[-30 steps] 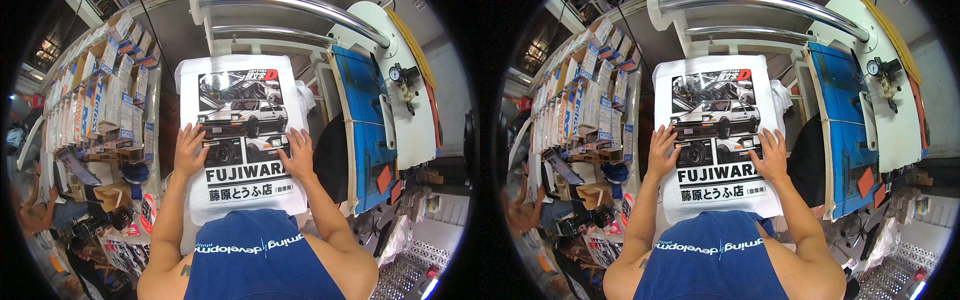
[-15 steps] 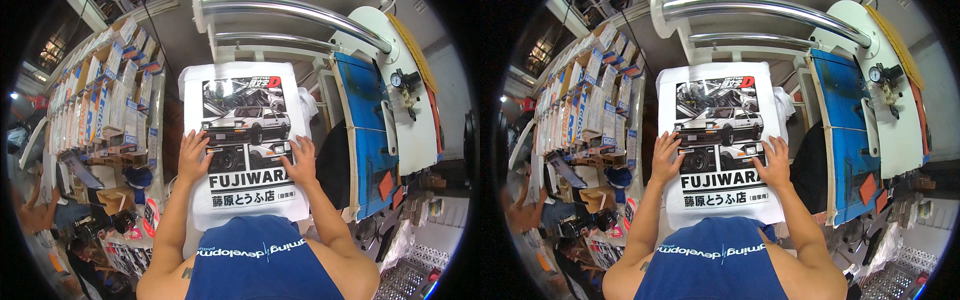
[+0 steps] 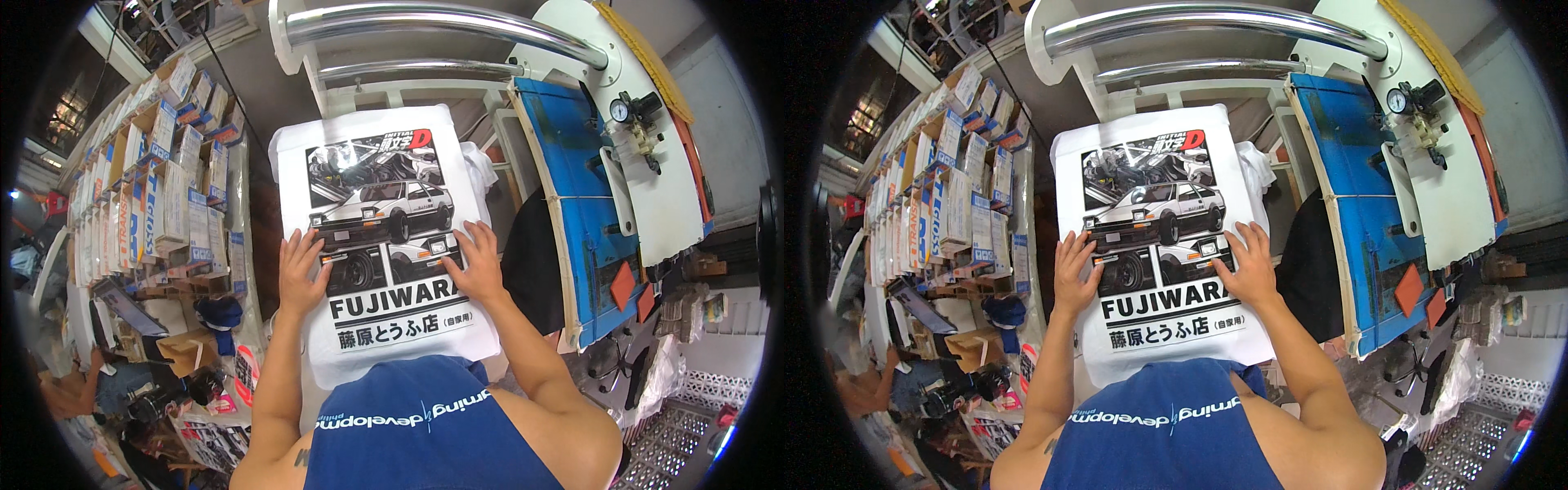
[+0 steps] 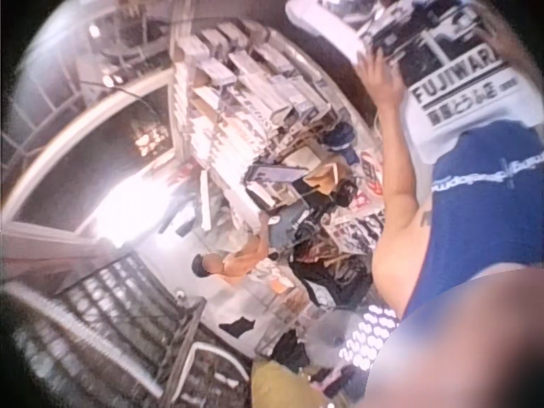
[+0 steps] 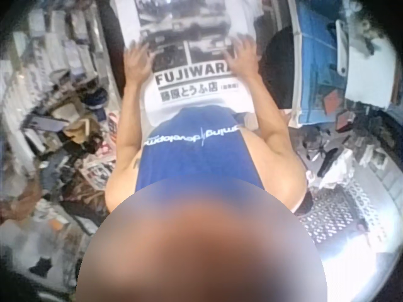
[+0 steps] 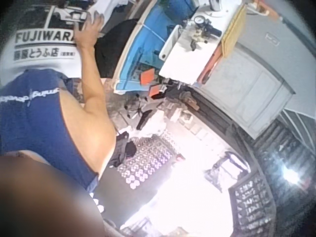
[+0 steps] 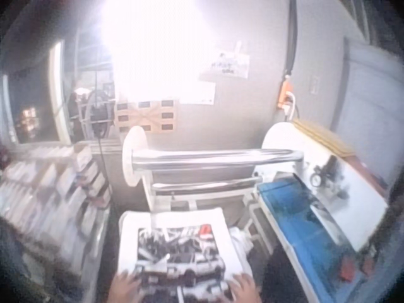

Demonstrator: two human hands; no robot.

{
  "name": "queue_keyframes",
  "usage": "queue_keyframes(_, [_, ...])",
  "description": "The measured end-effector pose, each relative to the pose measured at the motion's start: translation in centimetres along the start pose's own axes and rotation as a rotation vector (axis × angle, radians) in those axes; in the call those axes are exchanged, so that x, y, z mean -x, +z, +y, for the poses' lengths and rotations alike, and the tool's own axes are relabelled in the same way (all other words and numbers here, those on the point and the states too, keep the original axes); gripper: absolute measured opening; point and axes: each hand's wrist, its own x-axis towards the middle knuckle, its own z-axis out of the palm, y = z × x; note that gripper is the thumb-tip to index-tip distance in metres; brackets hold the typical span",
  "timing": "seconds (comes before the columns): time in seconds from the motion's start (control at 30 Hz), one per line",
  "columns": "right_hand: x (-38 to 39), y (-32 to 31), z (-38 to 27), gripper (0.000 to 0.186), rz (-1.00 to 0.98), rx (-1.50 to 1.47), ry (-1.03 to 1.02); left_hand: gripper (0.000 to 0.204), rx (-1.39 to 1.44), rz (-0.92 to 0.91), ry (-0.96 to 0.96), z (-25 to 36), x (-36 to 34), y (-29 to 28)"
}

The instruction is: The person places white t-shirts onto a heat press, aligns printed transfer sheets with car graphics and logos, and uses the press to apply the designs. They handle the shirts and transfers by hand, using scissors to trim a transfer, and repeatedly operate the heat press to complete the prints.

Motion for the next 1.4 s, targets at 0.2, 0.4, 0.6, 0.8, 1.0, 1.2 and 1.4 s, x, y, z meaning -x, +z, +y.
queue_keyframes(0.2, [0.06,0.01,0.11,0.055,-0.017,0.002,0.006,0.046,-0.006,0.0,-0.005,-0.03,-0.02,0.06])
queue_keyframes(0.4, [0.02,0.21,0.19,0.056,-0.01,0.004,0.004,0.048,-0.001,0.01,0.003,-0.27,0.08,0.18])
queue_keyframes(0.6, [0.11,0.17,0.22,0.056,0.006,0.01,-0.011,0.048,-0.022,0.004,-0.01,-0.17,-0.02,0.21])
queue_keyframes(0.8, [0.02,0.03,0.08,0.055,0.013,-0.005,-0.01,0.048,-0.005,-0.007,-0.026,0.06,-0.12,-0.01])
queue_keyframes(1.0, [0.03,-0.01,-0.06,0.055,0.005,-0.001,0.004,0.048,0.011,0.018,-0.002,-0.28,-0.04,0.15])
queue_keyframes(1.2, [0.0,0.14,-0.02,0.056,0.004,0.011,0.002,0.048,0.014,0.015,-0.002,-0.45,0.05,0.24])
queue_keyframes(1.4, [-0.03,0.29,-0.07,0.057,0.001,-0.001,0.0,0.046,0.01,0.025,-0.001,-0.39,0.13,0.13])
